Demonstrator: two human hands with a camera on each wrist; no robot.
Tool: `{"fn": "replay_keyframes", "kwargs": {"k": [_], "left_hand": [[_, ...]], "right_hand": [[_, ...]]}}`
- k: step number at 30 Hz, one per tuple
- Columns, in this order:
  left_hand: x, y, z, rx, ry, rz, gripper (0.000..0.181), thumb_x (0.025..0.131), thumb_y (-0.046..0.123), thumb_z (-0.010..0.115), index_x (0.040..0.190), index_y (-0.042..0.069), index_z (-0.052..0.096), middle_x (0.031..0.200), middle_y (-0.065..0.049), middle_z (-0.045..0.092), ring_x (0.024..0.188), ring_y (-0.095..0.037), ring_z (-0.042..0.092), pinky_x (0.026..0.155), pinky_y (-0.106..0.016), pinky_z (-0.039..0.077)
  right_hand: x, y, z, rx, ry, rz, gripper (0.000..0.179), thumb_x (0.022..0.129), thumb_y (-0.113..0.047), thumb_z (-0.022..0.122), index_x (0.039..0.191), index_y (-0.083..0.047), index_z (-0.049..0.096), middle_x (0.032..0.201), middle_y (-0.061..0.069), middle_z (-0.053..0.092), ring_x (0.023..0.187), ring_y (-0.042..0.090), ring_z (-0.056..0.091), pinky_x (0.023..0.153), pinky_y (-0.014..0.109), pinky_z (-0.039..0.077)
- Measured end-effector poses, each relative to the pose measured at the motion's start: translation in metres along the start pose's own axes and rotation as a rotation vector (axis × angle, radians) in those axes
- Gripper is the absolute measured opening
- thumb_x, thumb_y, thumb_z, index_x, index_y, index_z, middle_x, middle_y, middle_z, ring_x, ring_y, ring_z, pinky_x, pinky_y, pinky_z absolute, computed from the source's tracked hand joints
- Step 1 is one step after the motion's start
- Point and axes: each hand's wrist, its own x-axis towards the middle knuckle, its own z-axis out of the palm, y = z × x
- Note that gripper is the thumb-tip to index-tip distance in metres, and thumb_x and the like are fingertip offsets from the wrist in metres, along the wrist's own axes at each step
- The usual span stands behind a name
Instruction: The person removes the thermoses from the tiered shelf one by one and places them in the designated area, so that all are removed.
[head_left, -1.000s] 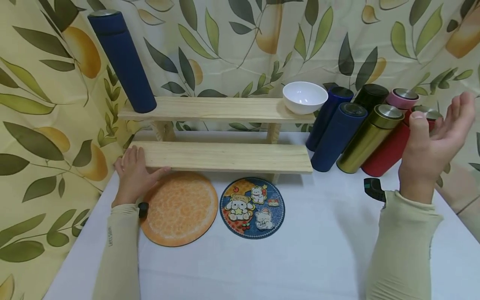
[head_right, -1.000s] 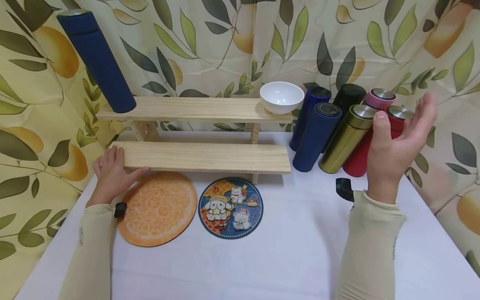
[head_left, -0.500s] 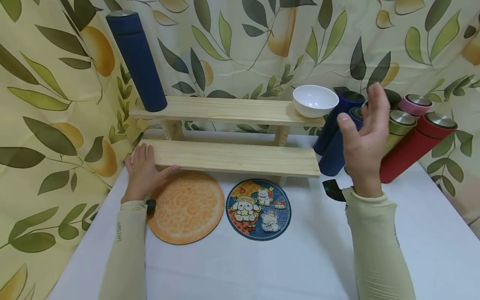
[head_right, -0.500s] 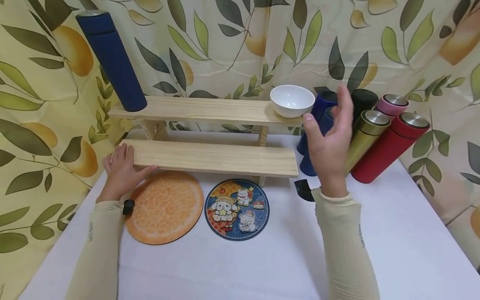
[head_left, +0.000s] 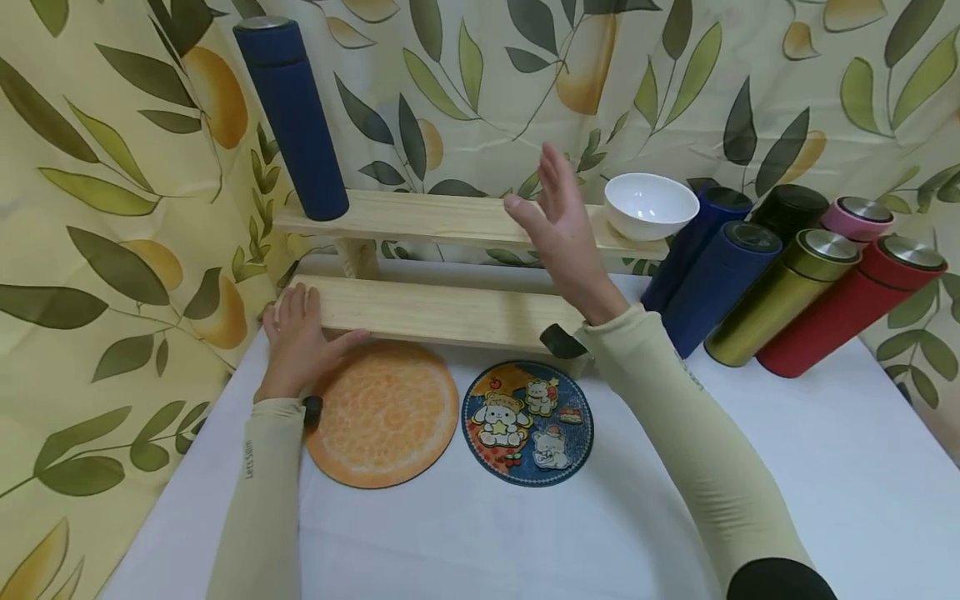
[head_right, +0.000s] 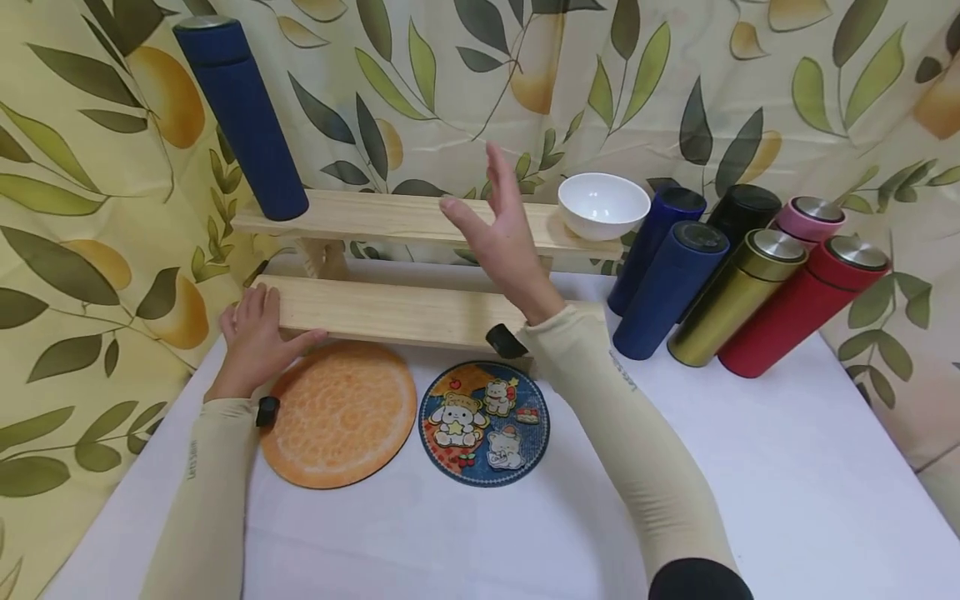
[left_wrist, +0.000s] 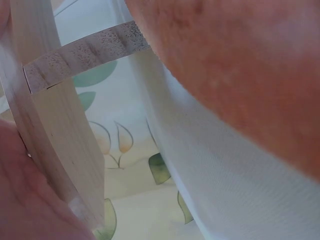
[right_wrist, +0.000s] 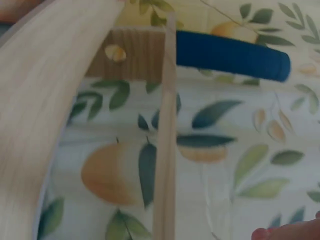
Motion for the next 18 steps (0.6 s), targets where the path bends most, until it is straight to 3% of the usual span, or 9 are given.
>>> {"fn": "replay_keyframes", "kwargs": {"k": [8, 18], "left_hand": [[0.000, -0.002, 0.004, -0.004, -0.022, -0.013, 0.120, 0.092, 0.067, 0.075, 0.164, -0.012, 0.021, 0.171, -0.036, 0.011, 0.159, -0.050, 0.006, 0.121, -0.068, -0.008], [0.003, -0.003, 0.000, -0.005, -0.022, -0.019, 0.119, 0.092, 0.066, 0.074, 0.164, -0.013, 0.021, 0.171, -0.036, 0.011, 0.160, -0.049, 0.004, 0.121, -0.068, -0.008]], "right_hand": [[0.037, 0.023, 0.054, 0.071, -0.076, 0.165, 0.091, 0.101, -0.028, 0.068, 0.173, -0.019, 0.014, 0.178, 0.001, 0.014, 0.159, 0.005, 0.018, 0.123, 0.025, 0.025], [0.070, 0.042, 0.105, -0.033, -0.147, 0.243, 0.095, 0.100, -0.039, 0.071, 0.174, -0.023, 0.012, 0.177, -0.011, 0.010, 0.160, 0.003, 0.011, 0.124, 0.028, 0.021]]}}
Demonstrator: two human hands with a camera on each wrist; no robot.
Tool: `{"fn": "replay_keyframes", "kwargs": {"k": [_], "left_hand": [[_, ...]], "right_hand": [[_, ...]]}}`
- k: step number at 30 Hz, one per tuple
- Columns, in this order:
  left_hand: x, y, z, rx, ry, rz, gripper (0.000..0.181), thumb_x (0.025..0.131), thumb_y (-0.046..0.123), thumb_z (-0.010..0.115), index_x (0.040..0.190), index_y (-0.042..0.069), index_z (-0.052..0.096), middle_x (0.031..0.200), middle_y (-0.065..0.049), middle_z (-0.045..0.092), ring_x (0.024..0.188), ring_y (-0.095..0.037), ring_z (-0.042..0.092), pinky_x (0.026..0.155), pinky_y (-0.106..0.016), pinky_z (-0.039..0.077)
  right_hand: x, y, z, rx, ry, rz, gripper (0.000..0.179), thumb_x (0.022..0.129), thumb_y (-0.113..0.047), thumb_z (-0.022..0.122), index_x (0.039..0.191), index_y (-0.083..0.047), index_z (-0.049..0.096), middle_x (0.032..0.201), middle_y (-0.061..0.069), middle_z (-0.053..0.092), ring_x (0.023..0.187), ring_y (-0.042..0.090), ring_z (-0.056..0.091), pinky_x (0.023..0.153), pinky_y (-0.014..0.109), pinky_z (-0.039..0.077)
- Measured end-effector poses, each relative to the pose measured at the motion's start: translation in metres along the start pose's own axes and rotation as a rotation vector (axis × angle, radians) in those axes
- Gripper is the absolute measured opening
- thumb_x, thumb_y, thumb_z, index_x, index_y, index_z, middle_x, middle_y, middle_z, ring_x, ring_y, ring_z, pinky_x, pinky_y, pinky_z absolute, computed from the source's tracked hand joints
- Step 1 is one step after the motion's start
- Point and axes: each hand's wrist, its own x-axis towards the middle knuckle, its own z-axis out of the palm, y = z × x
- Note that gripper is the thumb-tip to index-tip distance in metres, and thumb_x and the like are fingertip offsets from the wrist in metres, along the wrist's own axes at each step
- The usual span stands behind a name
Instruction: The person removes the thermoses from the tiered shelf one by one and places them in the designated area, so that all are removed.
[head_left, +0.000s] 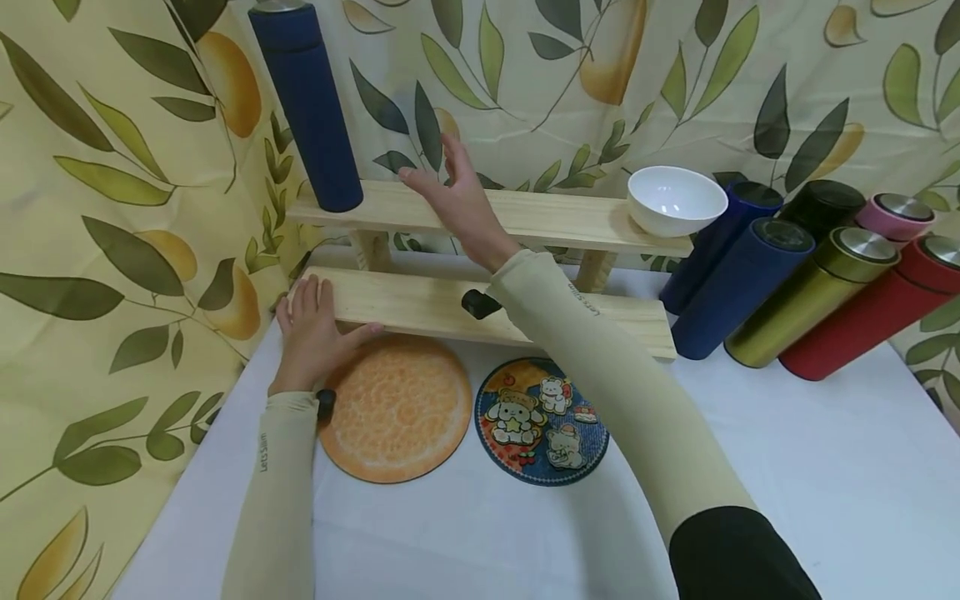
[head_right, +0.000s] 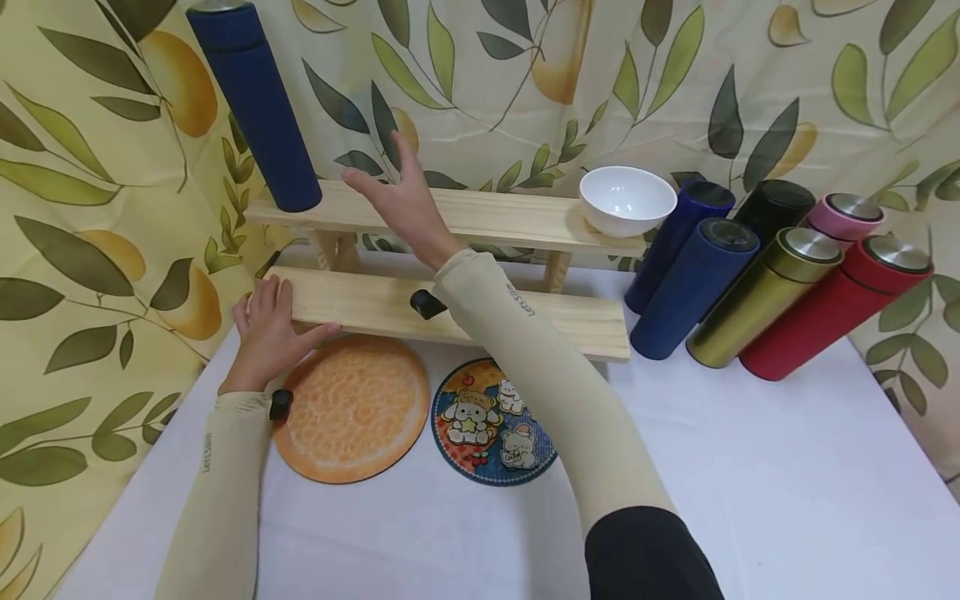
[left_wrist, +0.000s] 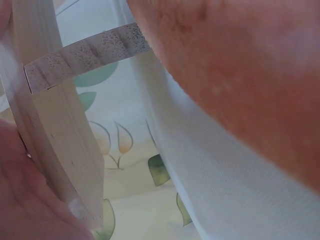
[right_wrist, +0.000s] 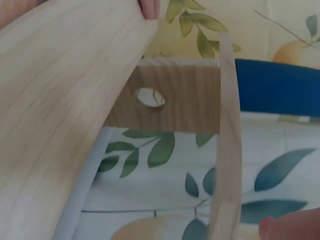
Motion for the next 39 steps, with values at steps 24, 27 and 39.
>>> {"fn": "replay_keyframes", "kwargs": {"k": [24, 27, 39], "left_hand": [[0.004, -0.006, 0.004, 0.020, 0.011, -0.033, 0.119, 0.090, 0.065, 0.078, 0.165, -0.010, 0.024, 0.172, -0.033, 0.014, 0.161, -0.046, 0.005, 0.123, -0.066, -0.005], [0.005, -0.006, 0.005, 0.019, 0.011, -0.035, 0.119, 0.089, 0.064, 0.078, 0.165, -0.010, 0.024, 0.172, -0.033, 0.014, 0.161, -0.045, 0.006, 0.123, -0.066, -0.005], [0.007, -0.004, 0.003, 0.022, 0.020, -0.047, 0.119, 0.088, 0.065, 0.080, 0.164, -0.009, 0.028, 0.173, -0.031, 0.015, 0.161, -0.043, 0.007, 0.124, -0.064, -0.005]], "right_hand": [[0.054, -0.001, 0.071, 0.106, -0.003, 0.132, 0.096, 0.098, -0.040, 0.075, 0.173, -0.029, 0.016, 0.176, -0.006, 0.016, 0.158, 0.013, 0.025, 0.122, 0.035, 0.031], [0.058, 0.000, 0.077, 0.098, -0.018, 0.159, 0.097, 0.097, -0.041, 0.076, 0.173, -0.031, 0.016, 0.175, -0.009, 0.018, 0.156, 0.013, 0.029, 0.122, 0.036, 0.032], [0.075, 0.008, 0.104, 0.102, 0.003, 0.170, 0.093, 0.095, -0.035, 0.080, 0.170, -0.031, 0.026, 0.171, -0.007, 0.028, 0.149, 0.014, 0.039, 0.119, 0.037, 0.037]]}}
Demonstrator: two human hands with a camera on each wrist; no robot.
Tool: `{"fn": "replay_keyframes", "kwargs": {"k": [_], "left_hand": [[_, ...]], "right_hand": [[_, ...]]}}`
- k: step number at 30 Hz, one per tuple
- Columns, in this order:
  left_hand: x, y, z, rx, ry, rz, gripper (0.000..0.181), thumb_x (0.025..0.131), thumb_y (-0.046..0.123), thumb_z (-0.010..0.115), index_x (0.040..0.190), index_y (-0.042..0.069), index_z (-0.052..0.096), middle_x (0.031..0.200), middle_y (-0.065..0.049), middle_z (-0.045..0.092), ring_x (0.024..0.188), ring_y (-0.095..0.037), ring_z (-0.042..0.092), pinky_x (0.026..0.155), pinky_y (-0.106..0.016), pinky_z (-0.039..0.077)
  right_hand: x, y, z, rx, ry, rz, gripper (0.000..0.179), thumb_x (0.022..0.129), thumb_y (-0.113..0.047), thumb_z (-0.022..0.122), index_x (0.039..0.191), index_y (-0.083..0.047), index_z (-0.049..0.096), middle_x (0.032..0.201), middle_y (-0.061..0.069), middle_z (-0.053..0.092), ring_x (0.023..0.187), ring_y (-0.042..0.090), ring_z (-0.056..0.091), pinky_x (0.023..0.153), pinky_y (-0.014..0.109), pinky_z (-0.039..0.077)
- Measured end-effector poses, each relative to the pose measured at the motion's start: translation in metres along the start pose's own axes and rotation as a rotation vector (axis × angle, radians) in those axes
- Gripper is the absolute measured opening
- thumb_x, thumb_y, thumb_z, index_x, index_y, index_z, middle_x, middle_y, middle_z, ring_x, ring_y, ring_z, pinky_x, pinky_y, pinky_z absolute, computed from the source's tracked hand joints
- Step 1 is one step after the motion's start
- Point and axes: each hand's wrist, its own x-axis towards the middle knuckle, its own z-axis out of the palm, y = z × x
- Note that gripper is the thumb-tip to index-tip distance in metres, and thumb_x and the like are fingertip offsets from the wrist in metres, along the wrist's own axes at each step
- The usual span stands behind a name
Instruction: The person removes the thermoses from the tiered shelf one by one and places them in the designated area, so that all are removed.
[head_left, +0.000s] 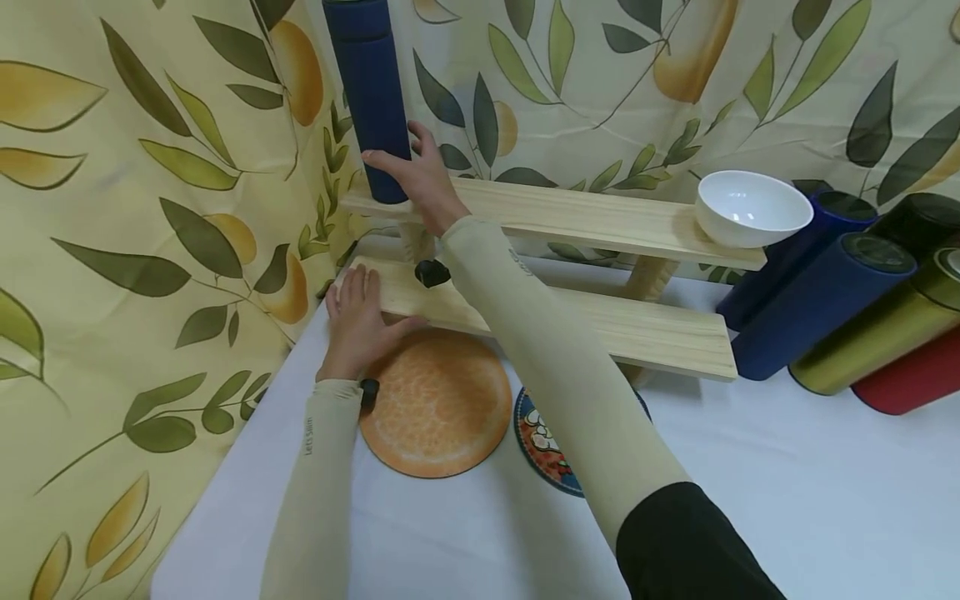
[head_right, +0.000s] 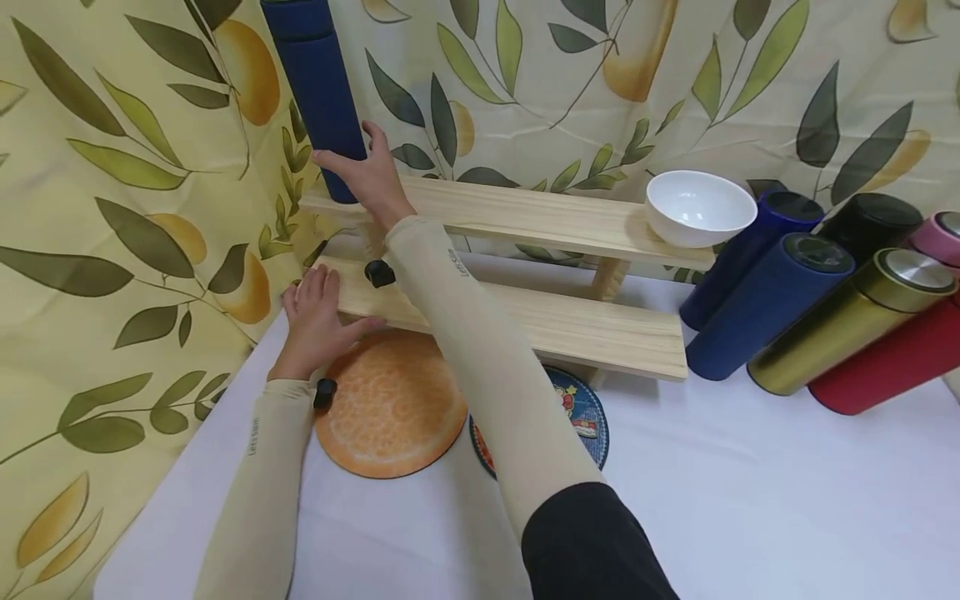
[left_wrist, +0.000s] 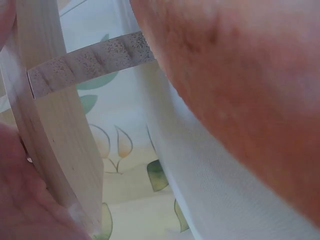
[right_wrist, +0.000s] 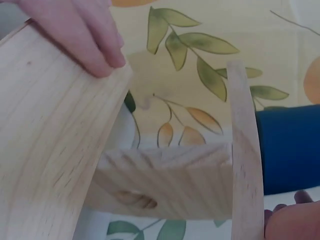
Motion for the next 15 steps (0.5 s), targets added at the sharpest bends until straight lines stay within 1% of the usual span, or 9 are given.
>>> {"fn": "replay_keyframes", "kwargs": {"k": [4, 7, 9, 12, 15], "left_hand": [[0.000, 0.001, 0.000, -0.007, 0.010, 0.006, 0.118, 0.087, 0.065, 0.081, 0.163, -0.009, 0.029, 0.172, -0.031, 0.016, 0.161, -0.043, 0.008, 0.124, -0.063, -0.005], [0.000, 0.001, -0.001, -0.011, 0.018, 0.010, 0.117, 0.087, 0.063, 0.082, 0.163, -0.009, 0.030, 0.172, -0.031, 0.017, 0.161, -0.043, 0.008, 0.124, -0.063, -0.004], [0.000, 0.002, -0.001, -0.010, 0.017, 0.011, 0.118, 0.086, 0.064, 0.082, 0.163, -0.009, 0.030, 0.172, -0.031, 0.017, 0.161, -0.043, 0.008, 0.124, -0.064, -0.004], [0.000, 0.001, -0.001, -0.008, 0.007, 0.006, 0.119, 0.086, 0.066, 0.081, 0.164, -0.008, 0.029, 0.173, -0.030, 0.016, 0.162, -0.042, 0.007, 0.124, -0.063, -0.004], [-0.001, -0.001, -0.001, -0.007, -0.003, -0.004, 0.120, 0.087, 0.067, 0.079, 0.165, -0.007, 0.027, 0.174, -0.029, 0.014, 0.162, -0.042, 0.006, 0.124, -0.062, -0.005]], "right_hand": [[0.004, 0.000, 0.006, 0.029, -0.003, -0.013, 0.093, 0.094, -0.033, 0.080, 0.170, -0.029, 0.027, 0.168, -0.007, 0.033, 0.141, 0.014, 0.046, 0.116, 0.035, 0.040], [0.008, 0.001, 0.010, 0.041, 0.017, -0.025, 0.090, 0.094, -0.030, 0.081, 0.167, -0.025, 0.030, 0.161, -0.004, 0.039, 0.134, 0.014, 0.050, 0.112, 0.033, 0.043], [0.010, 0.002, 0.011, 0.044, 0.045, -0.039, 0.084, 0.093, -0.027, 0.082, 0.161, -0.022, 0.034, 0.153, -0.001, 0.045, 0.127, 0.015, 0.055, 0.107, 0.032, 0.046], [0.013, 0.005, 0.013, 0.033, 0.084, -0.048, 0.076, 0.091, -0.024, 0.083, 0.151, -0.019, 0.037, 0.141, 0.002, 0.047, 0.120, 0.017, 0.057, 0.102, 0.030, 0.048], [0.014, 0.007, 0.015, 0.012, 0.087, -0.047, 0.074, 0.090, -0.023, 0.084, 0.146, -0.017, 0.036, 0.137, 0.003, 0.047, 0.119, 0.018, 0.057, 0.100, 0.029, 0.048]]}}
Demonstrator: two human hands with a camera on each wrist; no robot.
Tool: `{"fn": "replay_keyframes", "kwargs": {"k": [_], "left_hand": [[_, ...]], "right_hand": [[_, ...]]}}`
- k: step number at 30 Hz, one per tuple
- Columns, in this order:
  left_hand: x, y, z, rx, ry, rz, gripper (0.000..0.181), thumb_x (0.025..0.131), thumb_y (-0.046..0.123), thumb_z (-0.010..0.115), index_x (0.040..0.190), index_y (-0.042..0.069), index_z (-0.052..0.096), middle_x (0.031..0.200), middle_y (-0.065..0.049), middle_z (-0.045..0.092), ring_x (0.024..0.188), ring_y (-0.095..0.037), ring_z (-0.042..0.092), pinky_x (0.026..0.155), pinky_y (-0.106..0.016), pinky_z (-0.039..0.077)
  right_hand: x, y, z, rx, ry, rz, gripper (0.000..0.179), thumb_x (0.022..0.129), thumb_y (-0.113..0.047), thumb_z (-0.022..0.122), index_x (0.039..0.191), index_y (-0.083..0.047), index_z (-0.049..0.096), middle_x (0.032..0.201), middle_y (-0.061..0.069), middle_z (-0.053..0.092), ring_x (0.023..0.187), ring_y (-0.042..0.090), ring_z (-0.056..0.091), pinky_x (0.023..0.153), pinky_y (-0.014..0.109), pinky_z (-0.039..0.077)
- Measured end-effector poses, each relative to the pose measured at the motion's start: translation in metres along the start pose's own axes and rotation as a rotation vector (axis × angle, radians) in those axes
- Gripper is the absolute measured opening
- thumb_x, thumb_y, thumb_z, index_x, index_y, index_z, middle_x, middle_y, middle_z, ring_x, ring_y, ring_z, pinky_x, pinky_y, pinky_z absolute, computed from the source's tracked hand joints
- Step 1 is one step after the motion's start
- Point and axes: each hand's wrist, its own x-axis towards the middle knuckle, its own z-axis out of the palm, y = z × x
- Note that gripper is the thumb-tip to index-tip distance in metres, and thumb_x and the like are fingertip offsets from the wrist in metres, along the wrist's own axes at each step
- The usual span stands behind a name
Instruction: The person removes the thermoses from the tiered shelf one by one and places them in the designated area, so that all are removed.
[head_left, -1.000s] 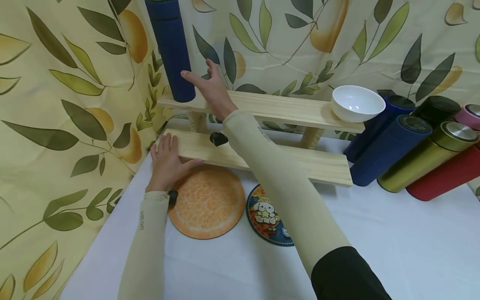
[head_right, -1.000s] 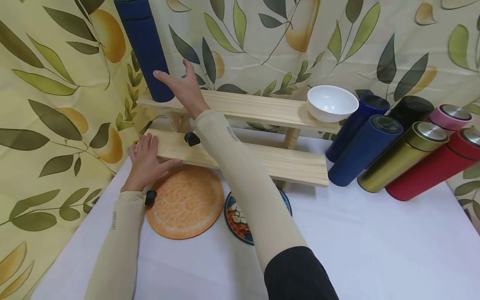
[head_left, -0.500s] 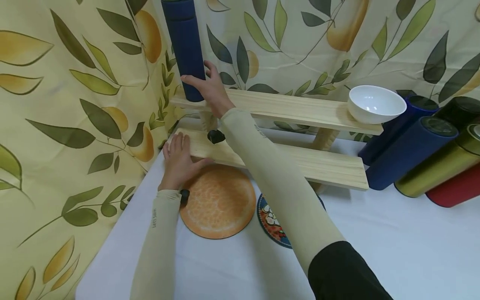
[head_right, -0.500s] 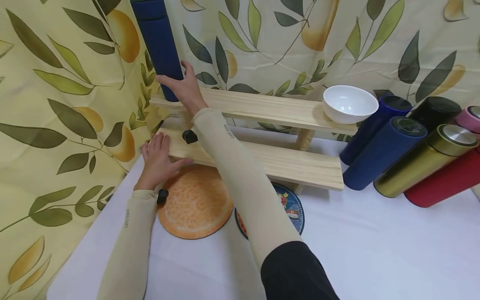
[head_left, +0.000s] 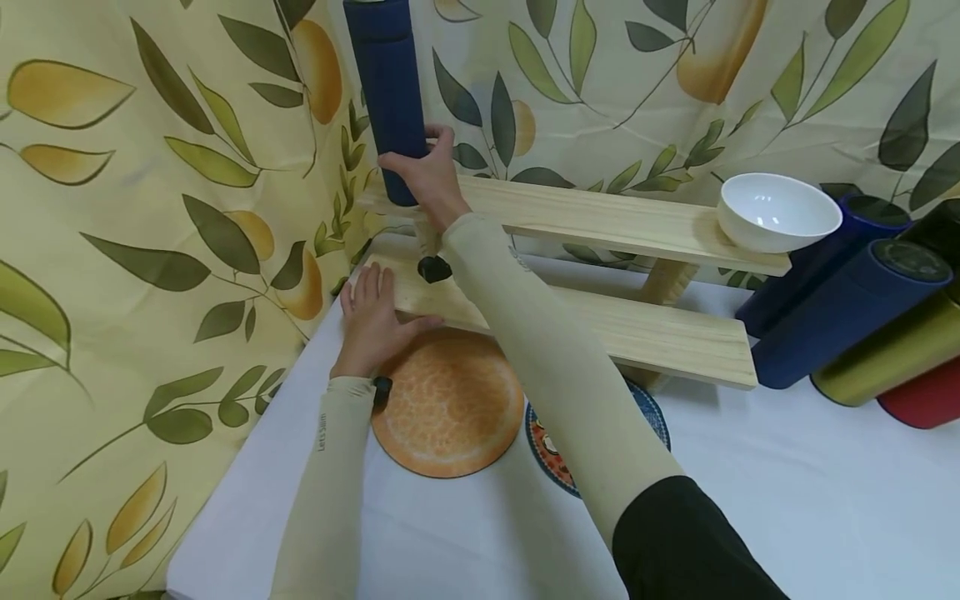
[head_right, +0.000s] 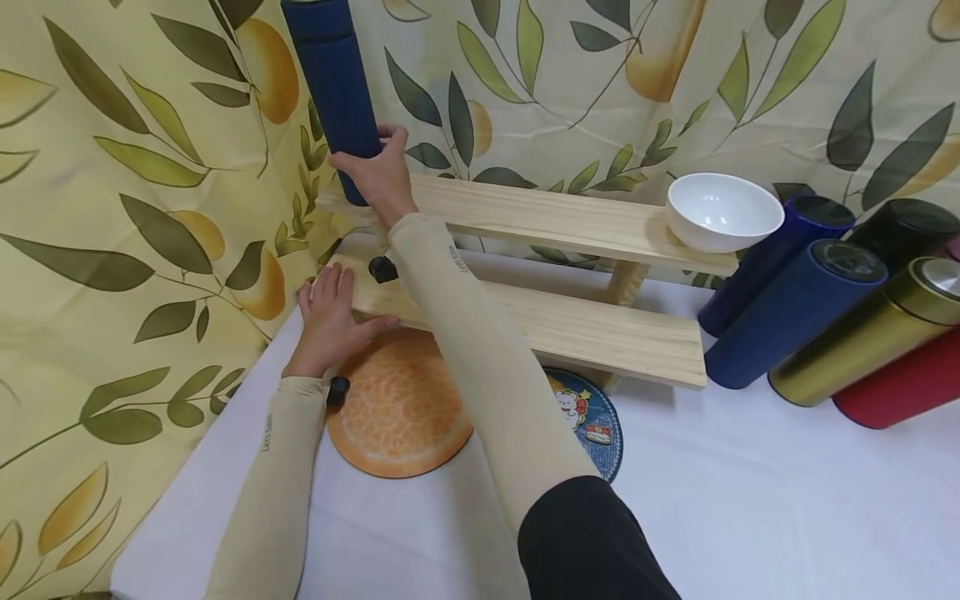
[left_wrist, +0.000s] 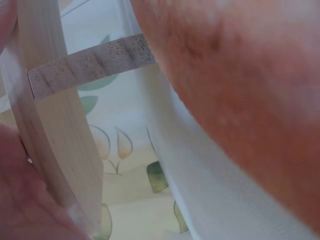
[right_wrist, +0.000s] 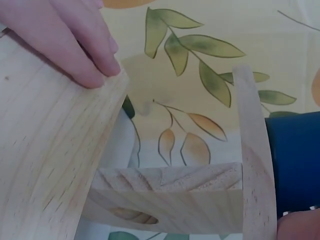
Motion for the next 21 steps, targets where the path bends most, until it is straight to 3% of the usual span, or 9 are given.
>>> {"fn": "replay_keyframes", "kwargs": {"k": [9, 14, 21], "left_hand": [[-0.001, 0.010, 0.008, -0.005, -0.003, 0.021, 0.117, 0.088, 0.065, 0.080, 0.165, -0.007, 0.027, 0.173, -0.029, 0.015, 0.161, -0.042, 0.007, 0.123, -0.063, -0.005], [-0.003, 0.010, 0.008, -0.014, 0.020, 0.028, 0.117, 0.088, 0.067, 0.079, 0.165, -0.006, 0.028, 0.172, -0.029, 0.017, 0.161, -0.042, 0.008, 0.123, -0.066, -0.004], [-0.004, 0.006, 0.003, 0.007, 0.030, 0.030, 0.118, 0.088, 0.067, 0.078, 0.164, -0.008, 0.028, 0.170, -0.033, 0.019, 0.159, -0.047, 0.010, 0.121, -0.069, -0.002]], "right_hand": [[-0.012, 0.003, -0.016, -0.097, -0.099, -0.002, 0.080, 0.088, -0.023, 0.080, 0.155, -0.010, 0.040, 0.137, 0.004, 0.057, 0.118, 0.021, 0.059, 0.100, 0.035, 0.052], [-0.029, 0.004, -0.023, -0.084, -0.154, -0.039, 0.076, 0.087, -0.019, 0.080, 0.152, -0.011, 0.042, 0.132, 0.005, 0.059, 0.114, 0.023, 0.061, 0.095, 0.035, 0.053], [-0.057, -0.004, -0.035, -0.109, -0.226, -0.059, 0.084, 0.085, -0.019, 0.082, 0.157, -0.012, 0.040, 0.134, 0.004, 0.059, 0.117, 0.022, 0.060, 0.097, 0.033, 0.052]]}}
